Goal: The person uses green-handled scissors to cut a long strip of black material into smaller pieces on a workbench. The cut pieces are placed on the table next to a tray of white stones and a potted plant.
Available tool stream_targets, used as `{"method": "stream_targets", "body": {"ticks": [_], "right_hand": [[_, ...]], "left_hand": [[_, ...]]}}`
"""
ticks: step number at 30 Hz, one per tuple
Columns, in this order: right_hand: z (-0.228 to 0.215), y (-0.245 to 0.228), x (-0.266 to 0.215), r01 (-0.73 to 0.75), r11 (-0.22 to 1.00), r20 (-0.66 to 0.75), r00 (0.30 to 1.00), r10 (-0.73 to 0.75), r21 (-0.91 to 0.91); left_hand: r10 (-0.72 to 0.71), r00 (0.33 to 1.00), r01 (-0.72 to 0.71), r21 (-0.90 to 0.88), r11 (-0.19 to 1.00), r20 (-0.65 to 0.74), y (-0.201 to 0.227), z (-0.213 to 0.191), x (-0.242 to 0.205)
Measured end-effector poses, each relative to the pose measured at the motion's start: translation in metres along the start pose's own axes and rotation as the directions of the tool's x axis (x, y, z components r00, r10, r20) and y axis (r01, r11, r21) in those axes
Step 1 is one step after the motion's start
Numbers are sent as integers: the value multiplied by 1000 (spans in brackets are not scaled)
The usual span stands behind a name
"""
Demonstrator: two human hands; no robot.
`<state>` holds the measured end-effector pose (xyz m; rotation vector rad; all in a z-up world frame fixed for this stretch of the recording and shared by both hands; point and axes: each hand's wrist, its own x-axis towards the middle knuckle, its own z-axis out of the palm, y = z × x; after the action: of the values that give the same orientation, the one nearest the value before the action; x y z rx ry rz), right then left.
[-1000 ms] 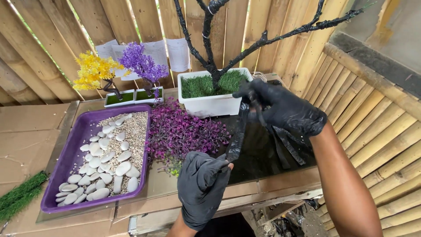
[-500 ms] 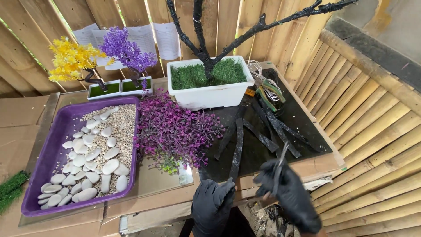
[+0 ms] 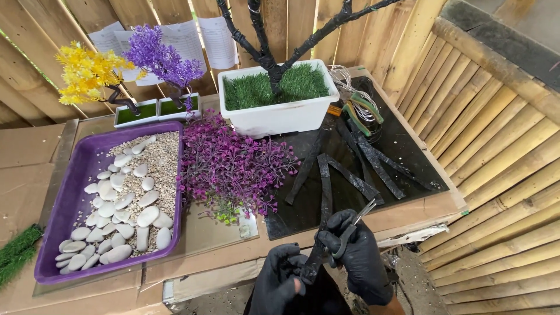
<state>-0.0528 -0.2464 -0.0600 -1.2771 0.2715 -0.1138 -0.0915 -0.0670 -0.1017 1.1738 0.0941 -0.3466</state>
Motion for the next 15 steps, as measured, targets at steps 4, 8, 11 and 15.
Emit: {"method": "stream_targets", "body": {"ticks": [4,8,11,15], "right_hand": [[-11,-6,16,148,966,120,985,-124,-211],[-8,-23,22,205,963,197,966,-170,-173],[-10,-34,23,253,951,255,945,-203,-179],[-32,-45,21,165,849,303,953,-6,-502]], "left_hand": [[-282,958,286,-72,956,56,36,15,8],[-247,969,247,8,969,15,41,29,15],[-184,982,188,-87,978,53,22,27,23],[-220,974,226,-163,960,53,26,35,23]]}}
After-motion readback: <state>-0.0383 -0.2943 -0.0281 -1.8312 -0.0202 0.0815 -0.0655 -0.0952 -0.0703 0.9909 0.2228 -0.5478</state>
